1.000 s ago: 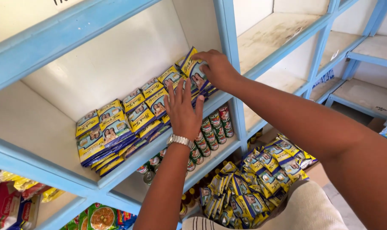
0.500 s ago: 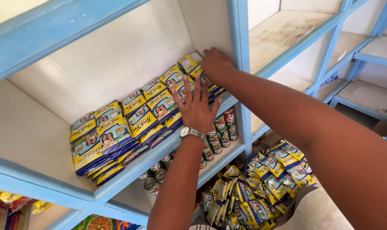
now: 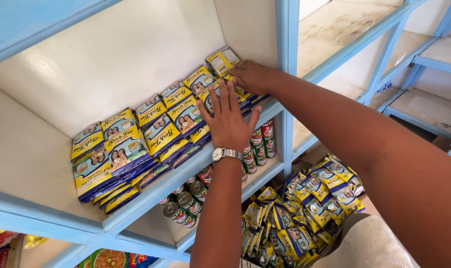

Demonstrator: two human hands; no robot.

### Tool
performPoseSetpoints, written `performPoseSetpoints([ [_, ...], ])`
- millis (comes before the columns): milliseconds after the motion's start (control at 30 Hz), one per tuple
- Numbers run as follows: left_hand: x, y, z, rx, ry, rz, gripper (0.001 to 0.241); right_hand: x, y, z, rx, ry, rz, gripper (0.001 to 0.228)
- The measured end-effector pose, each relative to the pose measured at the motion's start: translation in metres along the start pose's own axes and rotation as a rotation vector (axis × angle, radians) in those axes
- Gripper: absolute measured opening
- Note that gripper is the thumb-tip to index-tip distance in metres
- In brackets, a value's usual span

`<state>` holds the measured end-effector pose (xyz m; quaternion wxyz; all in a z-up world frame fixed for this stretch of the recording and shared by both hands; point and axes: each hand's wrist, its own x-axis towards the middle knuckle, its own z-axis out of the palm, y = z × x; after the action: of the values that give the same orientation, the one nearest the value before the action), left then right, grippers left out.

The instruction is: Organizing and stocking powdered milk packets on a grocery store shelf.

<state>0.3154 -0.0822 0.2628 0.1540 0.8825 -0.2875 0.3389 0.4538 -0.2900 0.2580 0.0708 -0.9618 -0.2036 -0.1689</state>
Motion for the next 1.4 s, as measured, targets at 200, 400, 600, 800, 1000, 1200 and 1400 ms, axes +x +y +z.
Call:
performPoseSetpoints([
  [200, 0.004, 0.003, -0.005, 0.089, -0.095, -0.146, 0.096, -0.021, -0.028, -0.027, -0.003, -0.009, 0.056, 0.056],
  [400, 0.004, 0.003, -0.003, 0.071, 0.027, -0.119, 0.099, 0.004, -0.007, -0.041, 0.086, -0.087, 0.079, 0.057],
  [600, 0.005, 0.005, -0.005, 0.05, -0.067, -0.141, 0.093, 0.024, -0.028, -0.052, 0.053, -0.063, 0.143, 0.06],
  [800, 0.004, 0.008, -0.01, 0.049, 0.024, -0.138, 0.101, 0.054, -0.034, -0.042, 0.164, -0.066, 0.233, 0.063],
  [1000, 0.004, 0.011, -0.014, 0.065, 0.034, -0.15, 0.108, 0.08, 0.006, 0.006, 0.148, -0.128, 0.218, 0.066],
  [1200, 0.004, 0.012, -0.019, 0.051, 0.017, -0.142, 0.108, 0.071, -0.002, -0.006, 0.115, -0.193, 0.141, 0.068],
  [1400, 0.005, 0.012, -0.02, 0.062, 0.019, -0.155, 0.111, 0.061, -0.016, -0.01, 0.026, -0.154, 0.146, 0.067],
])
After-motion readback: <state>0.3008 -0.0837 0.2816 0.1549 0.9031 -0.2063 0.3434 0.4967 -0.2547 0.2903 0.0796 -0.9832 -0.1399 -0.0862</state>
